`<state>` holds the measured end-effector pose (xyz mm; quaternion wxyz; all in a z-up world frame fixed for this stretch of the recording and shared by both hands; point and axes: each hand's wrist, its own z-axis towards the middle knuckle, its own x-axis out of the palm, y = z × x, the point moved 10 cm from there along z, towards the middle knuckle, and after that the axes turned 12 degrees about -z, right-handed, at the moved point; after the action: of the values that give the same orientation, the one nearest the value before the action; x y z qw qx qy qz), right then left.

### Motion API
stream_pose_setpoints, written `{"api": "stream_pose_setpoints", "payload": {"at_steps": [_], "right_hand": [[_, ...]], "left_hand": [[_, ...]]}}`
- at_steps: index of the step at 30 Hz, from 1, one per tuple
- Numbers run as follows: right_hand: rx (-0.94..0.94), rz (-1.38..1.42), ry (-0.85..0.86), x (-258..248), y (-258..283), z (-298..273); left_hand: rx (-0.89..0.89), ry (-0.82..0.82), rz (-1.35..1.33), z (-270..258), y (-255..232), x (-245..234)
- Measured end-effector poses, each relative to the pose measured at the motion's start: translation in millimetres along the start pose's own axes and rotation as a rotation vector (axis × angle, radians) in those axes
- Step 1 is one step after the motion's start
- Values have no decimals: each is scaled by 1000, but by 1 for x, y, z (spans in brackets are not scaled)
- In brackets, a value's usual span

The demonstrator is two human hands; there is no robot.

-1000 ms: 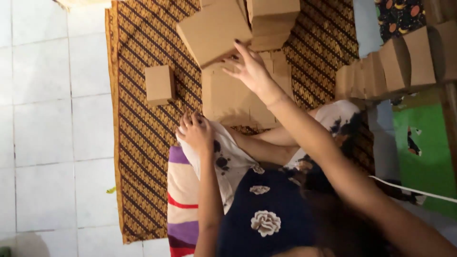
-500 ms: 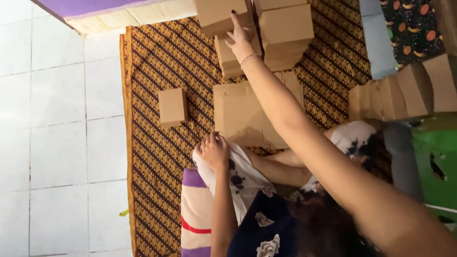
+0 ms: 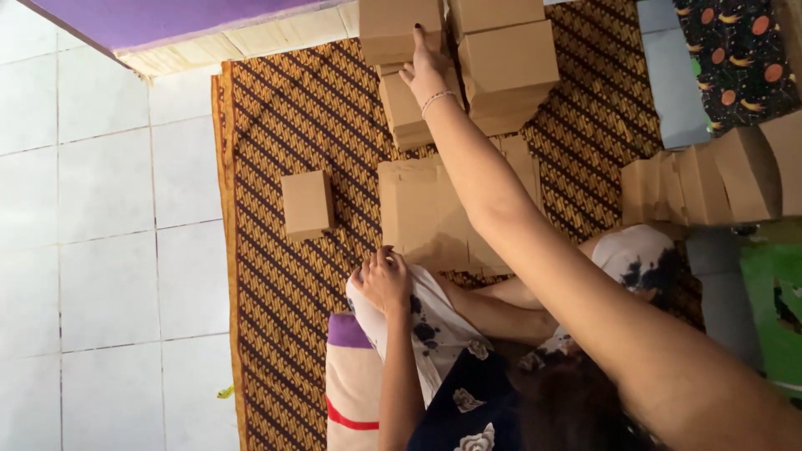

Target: Folding and assembling cardboard boxes from flat templates

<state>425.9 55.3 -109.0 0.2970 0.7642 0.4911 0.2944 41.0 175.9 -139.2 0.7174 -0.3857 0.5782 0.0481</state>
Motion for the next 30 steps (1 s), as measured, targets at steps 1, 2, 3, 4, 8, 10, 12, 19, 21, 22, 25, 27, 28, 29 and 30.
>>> {"api": "stream_pose_setpoints", "payload": {"at_steps": [1,2,3,4,8,10,12,19,21,22,25,27,28,29,30], "right_hand": [[9,-17,-11,-1,0,0],[18,-34,-22,-1,0,0],[19,-35,-22,-1,0,2],[9,-27,-28,-1,0,3],[3,2,-68,-5,-7,25],[16,2,-75,-7,-7,26],[28,1,-83,-8,-7,27],[40,-16,-104,-11,-8,28],[31,10,-86,-12,-4,13],[40,-86,-90,-15,1,0],[66,-91,-103,-16,3,-9],[83,-1,-109,-14,2,-15],[59,-97,-105,-15,6,-23],[35,-193,-100,-15,11,-31],[33,-192,-103,-14,16,-47]], "left_hand": [[19,-27,-12,0,-2,-2],[38,-54,-25,-1,-3,-4],[37,-54,-25,0,-3,-3],[18,-18,-9,0,1,1],[9,27,12,1,9,14],[8,19,1,0,3,7],[7,11,-10,1,1,4],[-13,61,31,1,10,17],[-8,49,25,1,10,15],[-12,43,22,1,10,16],[-13,37,26,1,10,17],[-11,33,34,1,11,16],[-8,33,38,1,10,15],[-4,32,42,1,10,15],[-1,33,41,2,7,13]]}}
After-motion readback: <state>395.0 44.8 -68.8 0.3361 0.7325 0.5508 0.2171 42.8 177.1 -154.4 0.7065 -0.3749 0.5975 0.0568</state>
